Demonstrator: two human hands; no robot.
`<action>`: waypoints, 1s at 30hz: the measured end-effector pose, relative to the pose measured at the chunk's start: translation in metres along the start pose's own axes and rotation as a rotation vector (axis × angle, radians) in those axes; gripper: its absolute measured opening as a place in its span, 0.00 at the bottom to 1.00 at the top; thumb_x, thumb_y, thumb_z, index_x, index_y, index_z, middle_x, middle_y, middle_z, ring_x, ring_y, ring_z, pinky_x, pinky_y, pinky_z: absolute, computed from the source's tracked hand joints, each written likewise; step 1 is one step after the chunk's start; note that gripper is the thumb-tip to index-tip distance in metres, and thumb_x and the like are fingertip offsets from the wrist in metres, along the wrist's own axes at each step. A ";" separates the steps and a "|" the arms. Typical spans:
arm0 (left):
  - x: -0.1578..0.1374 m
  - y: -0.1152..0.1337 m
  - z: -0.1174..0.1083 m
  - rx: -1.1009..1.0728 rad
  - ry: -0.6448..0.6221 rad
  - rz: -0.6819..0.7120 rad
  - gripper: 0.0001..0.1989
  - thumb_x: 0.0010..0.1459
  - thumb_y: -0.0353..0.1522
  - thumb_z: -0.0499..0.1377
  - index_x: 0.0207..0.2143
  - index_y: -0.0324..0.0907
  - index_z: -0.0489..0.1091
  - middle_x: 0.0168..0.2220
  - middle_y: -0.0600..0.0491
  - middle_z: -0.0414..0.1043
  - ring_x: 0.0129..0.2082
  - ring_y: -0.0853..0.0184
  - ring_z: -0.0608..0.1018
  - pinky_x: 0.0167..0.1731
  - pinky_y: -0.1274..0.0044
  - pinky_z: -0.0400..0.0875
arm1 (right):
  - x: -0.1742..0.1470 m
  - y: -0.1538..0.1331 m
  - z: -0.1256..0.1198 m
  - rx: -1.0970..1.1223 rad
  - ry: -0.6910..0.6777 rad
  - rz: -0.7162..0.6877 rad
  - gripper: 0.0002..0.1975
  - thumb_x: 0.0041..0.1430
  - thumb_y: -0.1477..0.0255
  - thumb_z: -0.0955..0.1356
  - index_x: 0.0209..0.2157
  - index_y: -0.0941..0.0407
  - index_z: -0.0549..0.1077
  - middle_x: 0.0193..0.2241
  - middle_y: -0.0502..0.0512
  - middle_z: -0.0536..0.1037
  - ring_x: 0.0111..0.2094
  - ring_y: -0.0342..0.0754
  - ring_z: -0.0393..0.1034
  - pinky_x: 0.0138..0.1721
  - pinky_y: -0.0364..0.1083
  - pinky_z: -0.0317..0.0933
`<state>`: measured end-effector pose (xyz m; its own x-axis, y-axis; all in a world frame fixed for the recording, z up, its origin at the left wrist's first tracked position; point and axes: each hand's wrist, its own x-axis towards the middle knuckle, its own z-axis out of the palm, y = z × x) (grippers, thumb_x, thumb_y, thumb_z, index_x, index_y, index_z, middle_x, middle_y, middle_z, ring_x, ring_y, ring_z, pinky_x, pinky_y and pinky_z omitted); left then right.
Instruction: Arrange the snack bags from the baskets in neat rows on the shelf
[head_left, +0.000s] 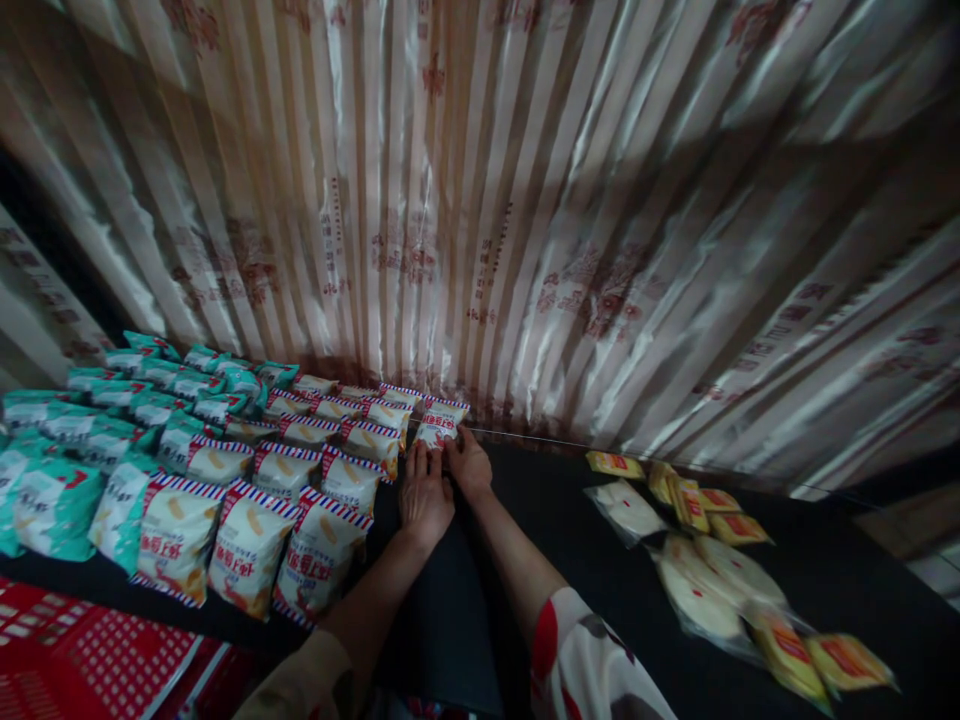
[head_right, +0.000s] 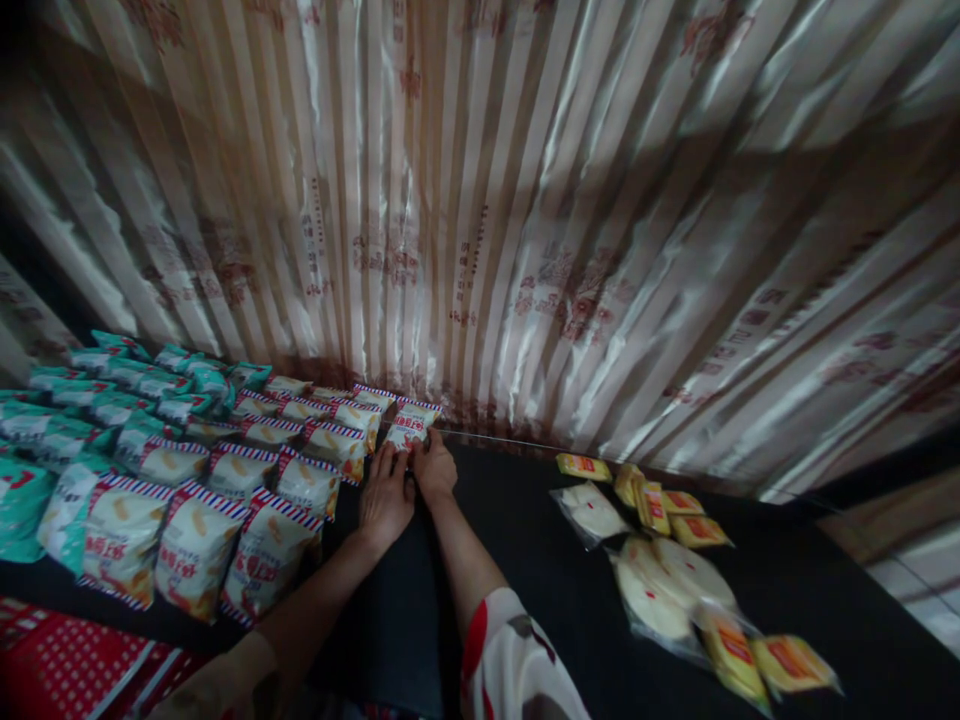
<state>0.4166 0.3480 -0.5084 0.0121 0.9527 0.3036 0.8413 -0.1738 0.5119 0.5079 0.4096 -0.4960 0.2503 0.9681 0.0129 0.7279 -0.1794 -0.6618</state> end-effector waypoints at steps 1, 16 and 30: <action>0.000 0.000 0.000 0.004 -0.002 0.001 0.24 0.54 0.26 0.49 0.55 0.32 0.61 0.61 0.39 0.56 0.63 0.55 0.54 0.60 0.62 0.54 | 0.000 0.000 0.001 -0.002 0.007 -0.009 0.22 0.59 0.62 0.60 0.54 0.53 0.66 0.42 0.60 0.77 0.42 0.53 0.72 0.40 0.48 0.62; -0.095 0.005 -0.042 -0.190 -0.067 0.107 0.17 0.57 0.27 0.50 0.49 0.38 0.67 0.52 0.44 0.68 0.52 0.62 0.69 0.54 0.72 0.65 | -0.130 0.009 0.003 0.510 0.201 -0.117 0.20 0.56 0.64 0.61 0.47 0.60 0.69 0.45 0.62 0.74 0.44 0.51 0.69 0.48 0.51 0.61; -0.278 -0.109 -0.122 0.211 -0.155 -0.141 0.19 0.54 0.23 0.49 0.47 0.36 0.69 0.55 0.42 0.64 0.59 0.54 0.61 0.58 0.62 0.57 | -0.345 0.001 0.058 0.324 -0.388 -0.335 0.16 0.57 0.74 0.59 0.43 0.60 0.74 0.41 0.62 0.77 0.44 0.52 0.72 0.48 0.50 0.64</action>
<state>0.2561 0.0714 -0.5508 -0.0437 0.9933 0.1067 0.9342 0.0028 0.3567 0.3851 0.0855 -0.5445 -0.2548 0.9666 0.0261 0.4805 0.1500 -0.8641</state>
